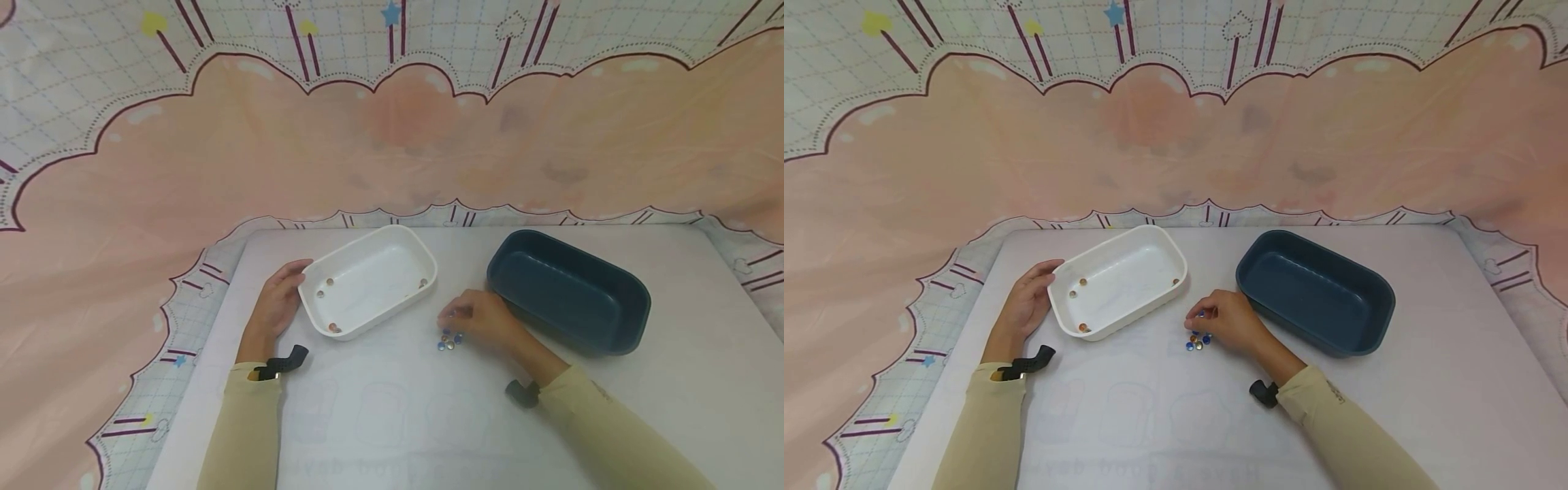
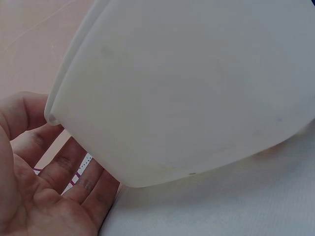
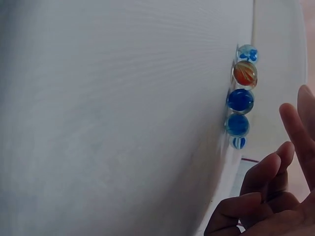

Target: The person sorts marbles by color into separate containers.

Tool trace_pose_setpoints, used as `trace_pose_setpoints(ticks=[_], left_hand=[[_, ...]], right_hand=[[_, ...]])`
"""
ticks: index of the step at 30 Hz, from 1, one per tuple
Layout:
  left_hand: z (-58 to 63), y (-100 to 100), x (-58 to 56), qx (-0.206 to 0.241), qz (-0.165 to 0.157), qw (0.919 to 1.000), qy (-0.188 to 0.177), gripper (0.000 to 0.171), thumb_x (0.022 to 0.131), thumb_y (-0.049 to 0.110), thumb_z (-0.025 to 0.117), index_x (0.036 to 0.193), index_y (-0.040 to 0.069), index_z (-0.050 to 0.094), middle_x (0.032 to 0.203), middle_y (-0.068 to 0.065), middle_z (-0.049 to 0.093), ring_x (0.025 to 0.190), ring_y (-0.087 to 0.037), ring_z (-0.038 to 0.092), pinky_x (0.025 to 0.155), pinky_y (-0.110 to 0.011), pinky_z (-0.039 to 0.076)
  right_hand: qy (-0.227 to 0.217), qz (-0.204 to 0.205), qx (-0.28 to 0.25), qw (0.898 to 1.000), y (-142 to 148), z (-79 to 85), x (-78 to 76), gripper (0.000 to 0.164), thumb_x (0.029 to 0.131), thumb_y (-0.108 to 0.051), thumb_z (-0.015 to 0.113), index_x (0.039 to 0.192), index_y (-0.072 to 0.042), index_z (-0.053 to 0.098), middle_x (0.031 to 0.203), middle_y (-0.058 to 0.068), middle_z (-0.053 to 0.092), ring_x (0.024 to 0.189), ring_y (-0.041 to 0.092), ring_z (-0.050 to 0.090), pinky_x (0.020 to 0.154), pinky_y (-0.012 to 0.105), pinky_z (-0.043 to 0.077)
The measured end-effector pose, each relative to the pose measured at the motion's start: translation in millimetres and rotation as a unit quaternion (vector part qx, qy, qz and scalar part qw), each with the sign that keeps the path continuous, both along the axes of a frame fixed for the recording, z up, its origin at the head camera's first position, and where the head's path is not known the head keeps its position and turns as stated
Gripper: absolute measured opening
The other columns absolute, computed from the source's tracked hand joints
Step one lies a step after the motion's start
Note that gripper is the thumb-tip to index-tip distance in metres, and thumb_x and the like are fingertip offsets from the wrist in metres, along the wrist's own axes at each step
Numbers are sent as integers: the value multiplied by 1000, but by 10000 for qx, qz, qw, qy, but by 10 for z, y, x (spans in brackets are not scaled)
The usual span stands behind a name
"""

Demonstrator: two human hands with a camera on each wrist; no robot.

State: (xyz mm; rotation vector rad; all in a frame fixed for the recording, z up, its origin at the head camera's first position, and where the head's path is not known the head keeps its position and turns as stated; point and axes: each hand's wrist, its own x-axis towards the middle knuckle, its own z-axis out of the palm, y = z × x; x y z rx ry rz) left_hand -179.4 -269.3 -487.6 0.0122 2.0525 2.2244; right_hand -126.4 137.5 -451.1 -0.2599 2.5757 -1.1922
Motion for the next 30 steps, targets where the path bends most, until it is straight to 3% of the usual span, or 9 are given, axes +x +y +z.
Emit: trace_pose_setpoints(ticks=[13,30], left_hand=[[27,5,8,-20,-20,10000,13,31,107,16,52,136,11,59,141,4,55,132,-9,53,106,-15,48],[27,4,13,-26,-24,10000,-13,31,107,17,51,136,12,59,140,5,55,132,-9,53,106,-14,48]], right_hand=[[-36,188,262,9995,39,-50,38,7,85,-29,83,91,-30,79,94,-9,69,93,12,62,85,31,53],[-50,440,417,9981,31,-49,61,12,82,-24,85,90,-31,80,87,-7,65,87,14,58,78,31,50]])
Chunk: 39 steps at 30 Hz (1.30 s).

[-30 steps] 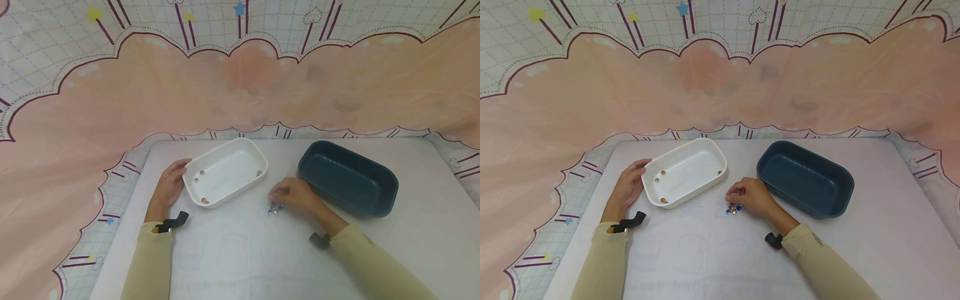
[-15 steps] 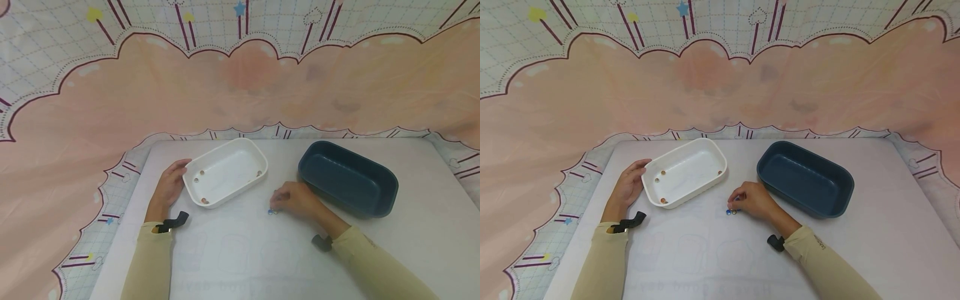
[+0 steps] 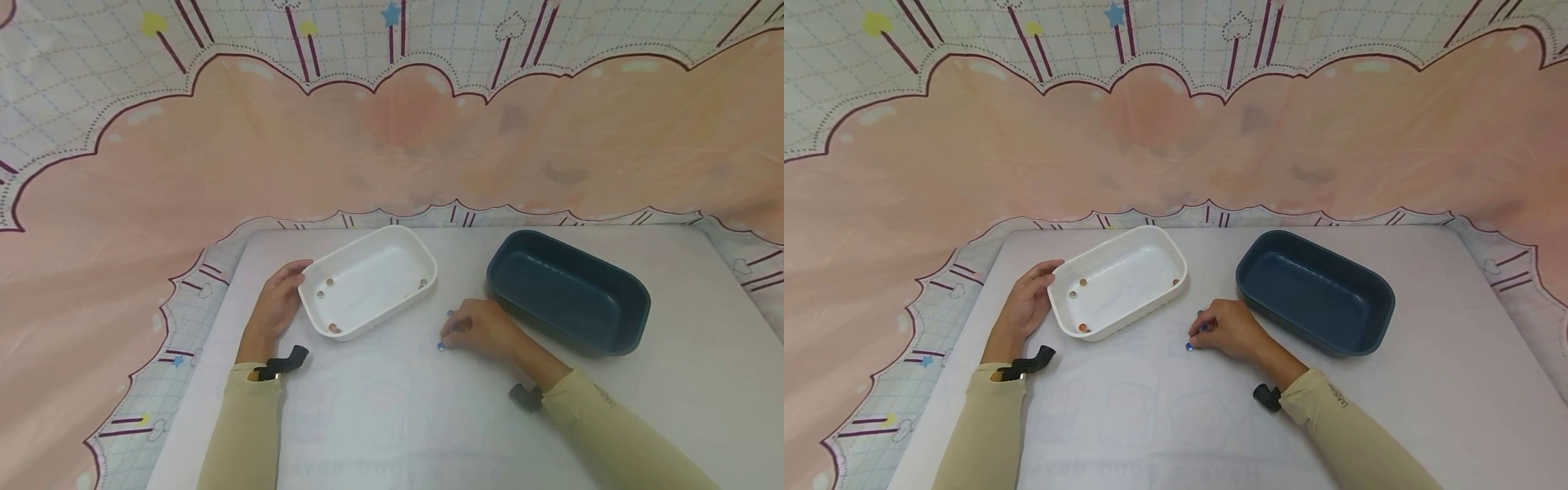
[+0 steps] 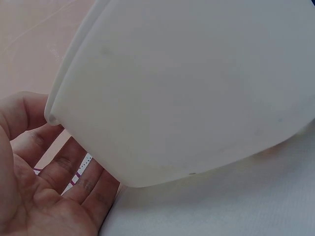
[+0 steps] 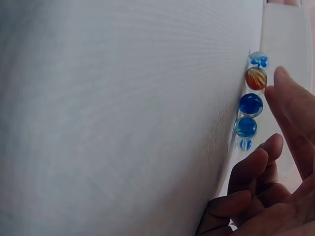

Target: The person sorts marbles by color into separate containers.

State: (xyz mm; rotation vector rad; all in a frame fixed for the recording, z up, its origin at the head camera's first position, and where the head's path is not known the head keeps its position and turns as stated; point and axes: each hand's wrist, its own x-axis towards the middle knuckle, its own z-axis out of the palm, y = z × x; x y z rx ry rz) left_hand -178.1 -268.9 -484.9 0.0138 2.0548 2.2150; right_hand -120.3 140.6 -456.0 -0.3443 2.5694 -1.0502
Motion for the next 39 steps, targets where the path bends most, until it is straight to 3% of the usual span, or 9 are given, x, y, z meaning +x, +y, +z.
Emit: trace_pose_setpoints(ticks=[14,24,39], left_hand=[[-12,-5,-1,-30,55,9999,-79,32,106,18,53,137,12,59,141,4,55,134,-10,52,108,-15,47],[-15,0,3,-160,47,9998,-54,37,106,21,53,141,8,55,145,2,52,138,-12,49,112,-18,44],[-11,10,-8,98,44,9999,5,30,106,16,52,134,11,60,141,2,56,133,-9,53,110,-17,46]], right_hand=[[-154,-124,197,9996,-56,-40,5,14,83,-23,85,89,-34,80,87,-8,63,86,14,57,77,30,49],[-122,-173,256,9994,-51,-47,-1,15,82,-22,86,87,-34,79,88,-9,64,92,13,60,84,32,52],[-56,-119,153,9998,-40,-32,-13,12,82,-24,86,85,-33,78,97,-7,68,104,17,63,93,40,54]])
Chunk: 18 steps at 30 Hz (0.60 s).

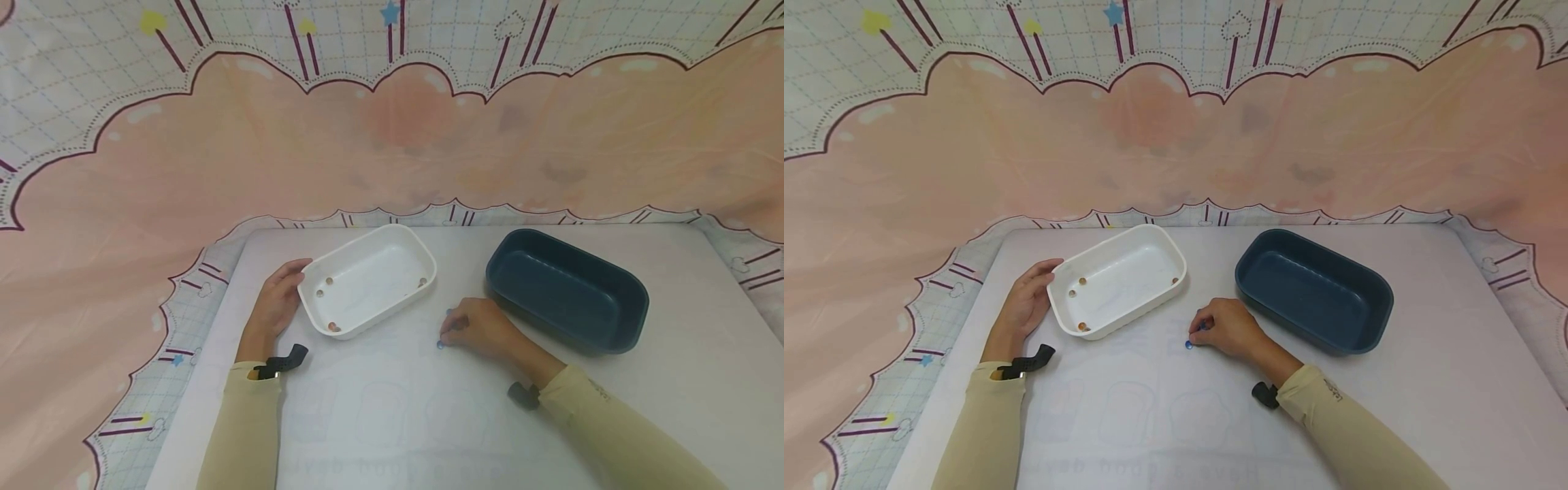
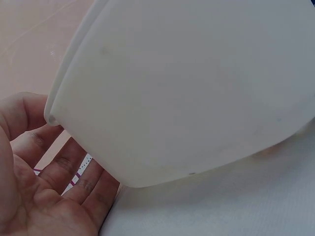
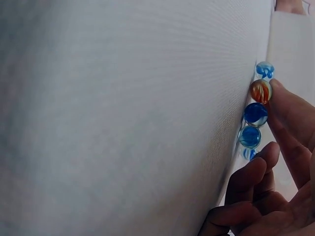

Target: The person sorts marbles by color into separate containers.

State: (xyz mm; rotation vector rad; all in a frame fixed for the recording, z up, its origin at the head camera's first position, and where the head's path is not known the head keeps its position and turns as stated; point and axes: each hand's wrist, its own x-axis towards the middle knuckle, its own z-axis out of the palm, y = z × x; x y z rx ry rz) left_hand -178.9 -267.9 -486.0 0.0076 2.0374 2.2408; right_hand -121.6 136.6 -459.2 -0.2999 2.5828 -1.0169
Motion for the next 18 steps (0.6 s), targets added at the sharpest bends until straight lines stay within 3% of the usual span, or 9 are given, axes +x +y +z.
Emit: trace_pose_setpoints(ticks=[11,18], left_hand=[[0,-7,1,12,-36,10000,16,31,106,17,53,135,10,59,140,3,57,133,-9,53,109,-16,46],[-16,-14,-4,57,-58,10000,51,30,106,17,53,134,10,60,139,4,57,132,-10,54,109,-16,46]], right_hand=[[-75,-33,-14,10000,3,5,3,10,83,-25,85,89,-31,80,90,-8,66,99,14,62,85,33,52],[-120,-99,-88,9998,25,-17,0,10,84,-26,84,91,-32,80,96,-9,68,108,17,64,95,39,55]])
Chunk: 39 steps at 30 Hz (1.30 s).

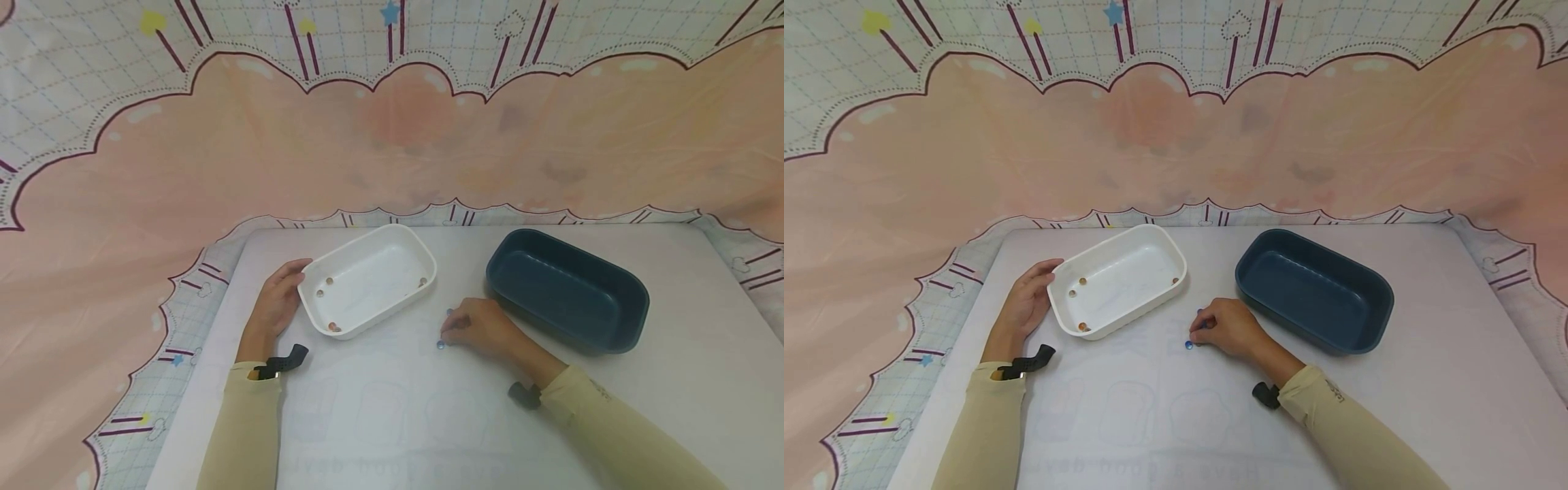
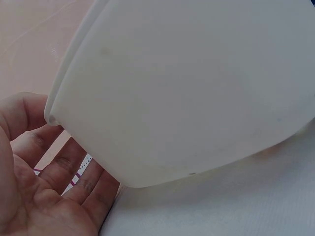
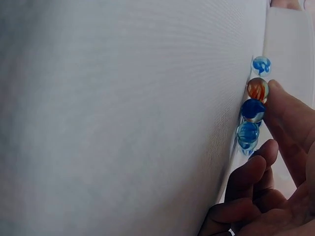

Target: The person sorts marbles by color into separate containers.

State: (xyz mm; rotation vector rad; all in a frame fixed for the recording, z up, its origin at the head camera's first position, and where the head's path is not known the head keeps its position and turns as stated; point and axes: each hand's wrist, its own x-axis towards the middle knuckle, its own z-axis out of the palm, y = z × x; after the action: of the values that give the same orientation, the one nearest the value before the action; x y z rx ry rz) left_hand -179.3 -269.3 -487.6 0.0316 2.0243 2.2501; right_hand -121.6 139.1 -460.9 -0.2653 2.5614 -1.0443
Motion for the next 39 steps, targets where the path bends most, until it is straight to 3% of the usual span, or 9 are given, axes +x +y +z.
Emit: trace_pose_setpoints(ticks=[7,17,24,30,39], left_hand=[[2,1,-1,48,4,10000,-34,28,106,16,54,132,14,62,140,4,56,133,-10,53,108,-16,46],[23,7,6,-26,31,10000,-56,29,106,17,53,133,13,61,142,2,55,133,-9,53,109,-16,46],[18,5,1,-58,45,9999,-94,29,106,17,54,134,13,61,143,2,55,133,-9,53,108,-16,47],[4,-2,-6,-81,41,9999,-96,33,106,18,54,137,9,58,141,3,56,133,-9,53,108,-15,47],[0,-13,-4,-26,-32,10000,-39,32,106,17,53,137,10,58,143,2,55,134,-10,52,109,-16,46]], right_hand=[[-59,-103,-43,9999,9,5,0,9,85,-27,83,92,-32,79,101,-9,71,117,19,64,103,45,53],[-56,-182,-160,9997,24,-12,-7,7,86,-29,81,92,-33,79,102,-9,71,115,20,64,105,47,52],[-312,-321,-264,9986,26,24,-12,8,86,-32,81,93,-32,79,101,-9,71,109,17,64,103,45,53],[-393,-407,-479,9972,40,74,-11,10,89,-32,79,98,-29,77,98,-6,70,98,18,63,90,39,55],[-96,-357,-454,9983,43,130,-48,8,89,-33,78,97,-30,78,90,-3,67,89,21,58,74,34,50]])
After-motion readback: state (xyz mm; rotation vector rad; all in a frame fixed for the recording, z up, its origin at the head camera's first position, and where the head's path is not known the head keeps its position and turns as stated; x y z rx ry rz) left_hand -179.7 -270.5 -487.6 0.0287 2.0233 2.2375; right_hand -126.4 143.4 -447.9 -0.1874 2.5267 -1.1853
